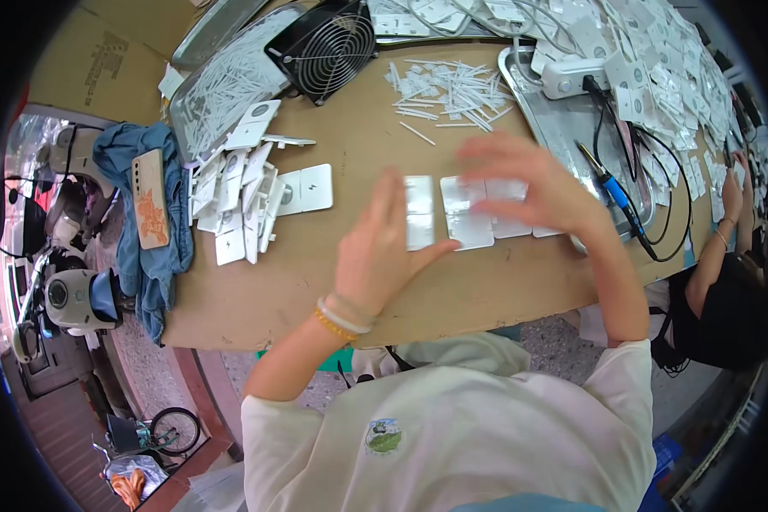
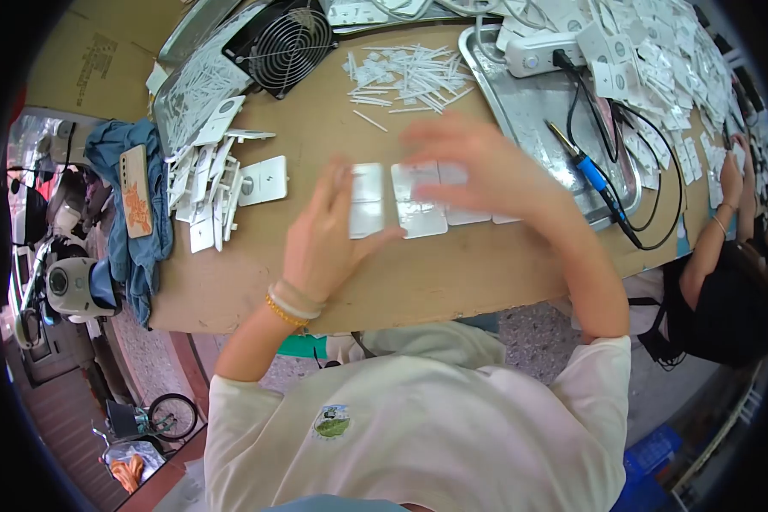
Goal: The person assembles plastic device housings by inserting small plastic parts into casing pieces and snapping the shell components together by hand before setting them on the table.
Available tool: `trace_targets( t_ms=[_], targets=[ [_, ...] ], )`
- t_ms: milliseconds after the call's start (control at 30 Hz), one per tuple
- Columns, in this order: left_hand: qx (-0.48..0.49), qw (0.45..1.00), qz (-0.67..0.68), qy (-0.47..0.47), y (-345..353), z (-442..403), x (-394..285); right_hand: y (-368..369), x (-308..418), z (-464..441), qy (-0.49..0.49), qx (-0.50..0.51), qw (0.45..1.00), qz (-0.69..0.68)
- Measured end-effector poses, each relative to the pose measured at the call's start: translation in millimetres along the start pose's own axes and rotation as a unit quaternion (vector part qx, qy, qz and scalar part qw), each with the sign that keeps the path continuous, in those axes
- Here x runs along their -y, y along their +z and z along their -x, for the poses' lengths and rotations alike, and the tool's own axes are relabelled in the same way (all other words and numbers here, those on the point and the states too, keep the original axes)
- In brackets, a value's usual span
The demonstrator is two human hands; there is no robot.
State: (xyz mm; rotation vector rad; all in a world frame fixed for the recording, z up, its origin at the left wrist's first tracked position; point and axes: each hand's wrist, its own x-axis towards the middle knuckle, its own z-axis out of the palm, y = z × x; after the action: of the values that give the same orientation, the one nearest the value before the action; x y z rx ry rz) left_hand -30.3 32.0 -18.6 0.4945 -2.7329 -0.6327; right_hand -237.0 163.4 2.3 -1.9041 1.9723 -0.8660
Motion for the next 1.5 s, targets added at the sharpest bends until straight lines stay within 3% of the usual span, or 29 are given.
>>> trace_targets(
  t_ms=[33, 133, 167, 267, 367, 467, 500, 667, 733, 767, 867, 900, 1000, 1100, 1200, 1333, 1433, 1500],
  targets=[
    [-0.003, 1.0, 0.017, 0.025, -2, -4, 0, -4, -2, -10, 0.02, -0.053, 0.998, -0.036],
    [0.049, 0.997, 0.024, 0.052, -27, -5, 9, -8, 0, -42, 0.126, -0.049, 0.986, 0.096],
    [0.006, 0.997, 0.006, 0.078, -33, 0, 23, 1, -1, -50, 0.165, -0.048, 0.983, 0.069],
    [-0.015, 0.987, -0.162, 0.003, -58, 9, 61, 21, -6, -74, 0.16, 0.029, 0.977, 0.137],
    [0.01, 0.964, -0.266, 0.006, -56, 19, 89, 42, -12, -87, 0.186, 0.028, 0.958, 0.219],
    [0.022, 0.943, -0.331, 0.032, -63, 18, 104, 56, -18, -82, 0.085, -0.044, 0.959, 0.267],
    [0.013, 0.939, -0.343, 0.034, -63, 15, 108, 55, -16, -81, 0.097, -0.042, 0.961, 0.255],
    [0.065, 0.968, -0.23, 0.079, -62, 2, 91, 34, 0, -69, 0.133, -0.037, 0.982, 0.131],
    [0.044, 0.975, -0.193, 0.099, -56, 4, 71, 37, -12, -56, 0.062, -0.032, 0.986, 0.151],
    [0.042, 0.98, -0.173, 0.089, -53, 2, 67, 37, -17, -51, 0.028, -0.029, 0.986, 0.161],
    [0.072, 0.994, -0.084, 0.017, -43, -8, 72, 19, -20, -47, 0.108, 0.038, 0.992, 0.062],
    [0.01, 0.993, -0.1, 0.059, -36, -9, 74, 17, -29, -49, 0.111, 0.006, 0.991, 0.076],
    [0.096, 0.993, 0.074, 0.0, -37, -16, 73, 16, -56, -69, 0.125, -0.131, 0.976, 0.125],
    [0.016, 0.978, 0.202, -0.042, -34, -25, 75, 16, -61, -94, 0.147, -0.107, 0.962, 0.204],
    [-0.086, 0.877, 0.46, -0.111, -35, -43, 63, 16, -60, -107, 0.16, -0.058, 0.958, 0.229],
    [-0.016, 0.716, 0.67, -0.196, -28, -50, 60, 20, -63, -107, 0.118, -0.06, 0.961, 0.242],
    [0.036, 0.677, 0.711, -0.186, -24, -45, 54, 15, -67, -111, 0.203, -0.032, 0.971, 0.12],
    [0.041, 0.652, 0.731, -0.199, -19, -38, 55, 17, -73, -112, 0.161, -0.045, 0.977, 0.133]
  ],
)
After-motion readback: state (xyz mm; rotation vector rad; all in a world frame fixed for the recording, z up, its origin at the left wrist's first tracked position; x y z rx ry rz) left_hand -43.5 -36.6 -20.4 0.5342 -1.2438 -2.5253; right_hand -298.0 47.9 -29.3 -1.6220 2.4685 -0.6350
